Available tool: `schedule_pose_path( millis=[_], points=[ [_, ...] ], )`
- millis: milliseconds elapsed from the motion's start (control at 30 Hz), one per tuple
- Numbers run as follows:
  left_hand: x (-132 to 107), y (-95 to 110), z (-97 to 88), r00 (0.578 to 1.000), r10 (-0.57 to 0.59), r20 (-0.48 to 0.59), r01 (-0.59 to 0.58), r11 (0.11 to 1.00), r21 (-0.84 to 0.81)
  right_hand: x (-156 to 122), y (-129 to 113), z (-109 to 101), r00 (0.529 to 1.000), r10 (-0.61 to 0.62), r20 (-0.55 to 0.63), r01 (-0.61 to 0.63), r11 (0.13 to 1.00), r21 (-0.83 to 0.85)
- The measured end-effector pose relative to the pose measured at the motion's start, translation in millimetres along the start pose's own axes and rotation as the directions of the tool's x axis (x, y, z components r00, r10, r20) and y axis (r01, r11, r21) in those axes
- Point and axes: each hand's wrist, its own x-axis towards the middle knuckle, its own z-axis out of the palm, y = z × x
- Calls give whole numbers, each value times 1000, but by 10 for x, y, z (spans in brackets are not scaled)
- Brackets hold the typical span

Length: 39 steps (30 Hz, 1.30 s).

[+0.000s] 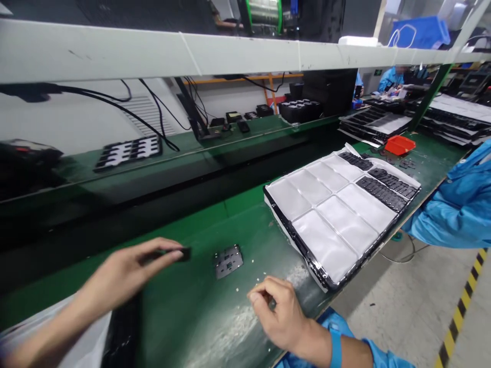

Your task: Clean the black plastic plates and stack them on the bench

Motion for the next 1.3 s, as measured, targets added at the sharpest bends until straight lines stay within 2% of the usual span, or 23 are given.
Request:
schedule_pose_path(
  millis=[33, 100, 167, 200, 267, 333, 467, 533, 633, 700, 800, 933, 1200, 1267, 1300],
  points=[
    [-178, 183, 100, 985, 161, 60, -155, 984, -85, 3, -35, 38, 996, 79, 51, -84, 991, 102],
    [-542, 487, 281, 918, 386, 92, -364, 912, -189, 25, -85, 111, 951, 232, 206, -289, 903, 318],
    [-860, 677, 414, 861, 488, 143, -438, 855, -278, 55, -119, 153, 866, 315, 389, -481, 739, 472],
    [-990, 729, 461, 850, 505, 148, -444, 840, -312, 67, -136, 154, 826, 321, 464, -545, 669, 506],
    [-1195, 763, 531, 868, 482, 120, -416, 837, -355, 80, -176, 121, 782, 292, 551, -594, 619, 515],
    [-1353, 741, 584, 911, 411, 44, -368, 855, -365, 79, -226, 62, 786, 257, 562, -570, 654, 497],
    [-1638, 730, 721, 981, 148, -122, -185, 897, -401, 55, -340, -15, 871, 291, 395, -463, 756, 463],
    [-1753, 815, 838, 992, -33, -124, -34, 865, -501, 34, -401, -19, 908, 300, 291, -405, 804, 434],
    [-1796, 1005, 1064, 969, -244, -28, 159, 709, -688, 5, -470, -28, 934, 283, 218, -349, 852, 389],
    [-1739, 1087, 1191, 958, -287, 4, 187, 615, -766, 0, -488, -59, 940, 274, 204, -330, 881, 338],
    [-1641, 1112, 1268, 960, -276, 47, 196, 542, -817, 16, -486, -144, 951, 250, 180, -290, 924, 248],
    [-1605, 1079, 1262, 957, -264, 124, 241, 480, -844, 38, -472, -252, 949, 238, 207, -274, 947, 168],
    [-1586, 989, 1437, 948, -261, 185, 274, 362, -891, 11, -360, -317, 936, 234, 262, -286, 940, 184],
    [-1565, 984, 1458, 956, -234, 178, 255, 362, -897, 5, -349, -314, 942, 221, 254, -264, 953, 151],
    [-1549, 981, 1450, 964, -217, 154, 231, 394, -889, 10, -351, -311, 948, 205, 244, -240, 963, 121]
  ],
)
